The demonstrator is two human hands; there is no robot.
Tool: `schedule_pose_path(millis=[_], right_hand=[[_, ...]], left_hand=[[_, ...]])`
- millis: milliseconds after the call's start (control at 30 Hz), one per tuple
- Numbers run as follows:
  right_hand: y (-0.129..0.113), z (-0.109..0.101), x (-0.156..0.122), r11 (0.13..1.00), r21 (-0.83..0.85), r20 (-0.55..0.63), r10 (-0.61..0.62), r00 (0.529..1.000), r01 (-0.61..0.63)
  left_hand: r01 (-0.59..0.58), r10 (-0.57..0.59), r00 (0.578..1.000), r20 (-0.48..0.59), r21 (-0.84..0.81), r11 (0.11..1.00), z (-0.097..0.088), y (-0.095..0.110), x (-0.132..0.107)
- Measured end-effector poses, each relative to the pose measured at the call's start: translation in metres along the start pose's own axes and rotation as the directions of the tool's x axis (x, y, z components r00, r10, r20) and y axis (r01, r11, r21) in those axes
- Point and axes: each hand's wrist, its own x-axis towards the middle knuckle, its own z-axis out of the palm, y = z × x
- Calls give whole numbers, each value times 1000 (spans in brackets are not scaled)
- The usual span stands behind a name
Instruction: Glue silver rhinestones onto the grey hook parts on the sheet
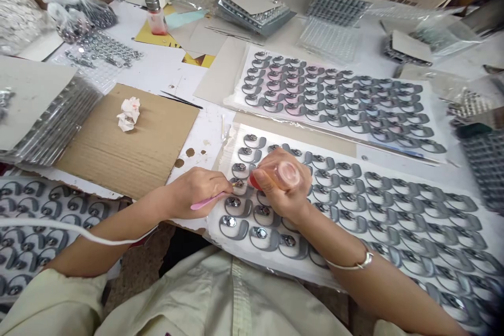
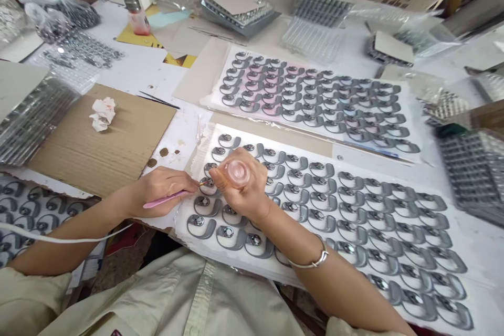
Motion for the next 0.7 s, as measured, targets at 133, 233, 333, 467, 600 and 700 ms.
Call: schedule_pose_path(millis=[133, 233, 333, 467, 600, 700], right_hand=[[-1, -1, 0, 1000, 16, 11, 10, 1000, -10], [-2, -1, 0, 999, 24, 12, 23, 1000, -23], [-2, 0, 0, 999, 31, 22, 29, 999, -30], [-2, -1, 0, 999, 23, 27, 25, 999, -26], [-2, -1, -1, 999, 21, 25, 29, 999, -30], [-4, 0, -1, 999, 18, 27, 40, 999, -41]], left_hand=[[10, -10, 1000, -9, -38, 999, 0, -1, -1], [7, -8, 1000, -25, -45, 999, -1, -1, -1], [11, -13, 999, -34, -49, 999, -1, -1, -1], [0, -2, 999, -42, -49, 999, 0, -4, -1], [-22, 18, 998, -61, -60, 998, 2, -7, -2], [-33, 29, 998, -62, -68, 997, 2, -8, -3]])
